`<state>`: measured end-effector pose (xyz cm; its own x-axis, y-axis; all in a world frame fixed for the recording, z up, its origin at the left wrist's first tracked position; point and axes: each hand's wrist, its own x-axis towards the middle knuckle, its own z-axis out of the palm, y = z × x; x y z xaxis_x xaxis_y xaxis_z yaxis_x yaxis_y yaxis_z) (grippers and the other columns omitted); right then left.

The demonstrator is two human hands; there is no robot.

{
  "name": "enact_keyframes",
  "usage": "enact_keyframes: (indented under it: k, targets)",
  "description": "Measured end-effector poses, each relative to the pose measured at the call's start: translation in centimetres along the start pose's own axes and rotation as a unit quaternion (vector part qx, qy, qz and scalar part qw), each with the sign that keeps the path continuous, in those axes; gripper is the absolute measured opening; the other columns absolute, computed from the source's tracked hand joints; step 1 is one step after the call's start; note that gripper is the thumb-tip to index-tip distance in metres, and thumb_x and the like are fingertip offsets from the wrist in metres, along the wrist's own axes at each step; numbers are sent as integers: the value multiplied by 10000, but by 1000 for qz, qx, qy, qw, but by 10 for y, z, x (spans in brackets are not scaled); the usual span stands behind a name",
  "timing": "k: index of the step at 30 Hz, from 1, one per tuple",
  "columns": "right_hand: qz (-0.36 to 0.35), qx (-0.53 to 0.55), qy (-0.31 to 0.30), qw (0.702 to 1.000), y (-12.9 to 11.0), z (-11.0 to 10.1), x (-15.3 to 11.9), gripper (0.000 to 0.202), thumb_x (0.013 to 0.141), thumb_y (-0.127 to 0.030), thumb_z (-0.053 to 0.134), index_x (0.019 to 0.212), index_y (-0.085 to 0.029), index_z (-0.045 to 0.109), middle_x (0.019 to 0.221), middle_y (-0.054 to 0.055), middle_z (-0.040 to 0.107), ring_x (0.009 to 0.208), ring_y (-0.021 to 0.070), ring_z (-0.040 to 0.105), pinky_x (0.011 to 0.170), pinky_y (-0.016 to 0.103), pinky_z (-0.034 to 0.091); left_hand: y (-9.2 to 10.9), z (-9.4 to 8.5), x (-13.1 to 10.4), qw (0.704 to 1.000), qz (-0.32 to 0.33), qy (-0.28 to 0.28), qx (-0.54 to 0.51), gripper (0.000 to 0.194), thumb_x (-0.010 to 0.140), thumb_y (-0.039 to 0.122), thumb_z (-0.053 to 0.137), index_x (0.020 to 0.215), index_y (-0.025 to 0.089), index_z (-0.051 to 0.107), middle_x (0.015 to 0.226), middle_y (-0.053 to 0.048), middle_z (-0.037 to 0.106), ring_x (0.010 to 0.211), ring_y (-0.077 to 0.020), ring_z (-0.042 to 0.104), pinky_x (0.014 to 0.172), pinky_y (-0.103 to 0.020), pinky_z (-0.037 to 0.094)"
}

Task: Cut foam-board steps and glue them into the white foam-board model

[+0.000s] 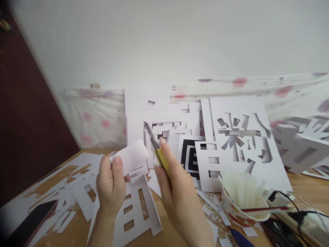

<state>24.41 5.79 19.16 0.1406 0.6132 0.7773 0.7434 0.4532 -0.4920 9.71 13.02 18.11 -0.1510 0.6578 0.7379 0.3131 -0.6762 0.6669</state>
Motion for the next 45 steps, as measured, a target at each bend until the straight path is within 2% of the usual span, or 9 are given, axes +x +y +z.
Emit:
enact_keyframes:
  k: [3,6,8,13,20,28,34,40,45]
  targets:
    - [-35,-15,-99,994,-4,8,-4,558,1017,-217,383,1539,-385,279,994,32,706,673,136,667,625,256,587,1,-1,2,1000,4,11,-13,226,994,324,431,791,229,460,498,77,533,397,-101,528,399,-183,421]
    - [-51,-12,-132,990,-6,20,-5,580,1008,-187,370,1547,-375,267,933,21,706,624,134,656,633,261,598,5,-3,5,998,-30,46,-14,246,994,329,425,774,226,462,533,76,517,414,-90,505,398,-181,414]
    - [-63,-15,-132,989,-7,27,-5,592,999,-173,376,1547,-369,267,937,22,709,639,140,668,643,267,607,5,-5,7,997,-41,60,-7,253,993,329,424,764,227,459,553,72,509,432,-89,496,408,-185,410]
    - [-67,-40,-132,988,-6,35,-4,605,992,-161,371,1549,-366,256,908,22,711,618,149,668,592,267,605,-2,-9,9,999,-18,25,18,246,986,315,445,754,230,453,522,79,479,405,-86,456,395,-189,368]
    - [-61,-56,-130,988,-5,39,-5,588,998,-181,378,1548,-356,263,915,23,713,535,126,624,505,222,567,1,-6,9,998,-32,43,33,276,991,338,429,736,230,434,517,80,452,409,-82,437,400,-198,333]
    - [-71,-46,-114,990,-5,39,-5,613,995,-170,394,1557,-360,241,941,19,725,527,115,625,514,215,570,-2,-15,10,999,27,25,32,256,981,251,442,730,232,398,507,95,416,387,-68,406,371,-158,336]
    - [-70,-52,-120,989,-8,36,-6,631,991,-157,396,1558,-381,232,923,9,727,554,125,644,535,224,584,-2,-16,10,999,15,12,29,263,978,258,455,726,236,387,497,91,421,385,-73,425,357,-159,333]
    - [-65,-75,-112,989,-10,35,-6,632,988,-168,399,1558,-382,230,1028,31,739,659,154,699,569,251,609,-1,-15,9,999,18,22,28,247,977,252,461,737,238,404,469,99,414,363,-72,425,353,-169,320]
    - [-59,-62,-123,989,-8,35,-6,641,987,-159,395,1558,-392,221,1057,29,737,624,138,688,581,248,610,0,-12,9,999,21,22,28,240,977,265,459,742,237,415,475,96,402,367,-75,409,358,-181,308]
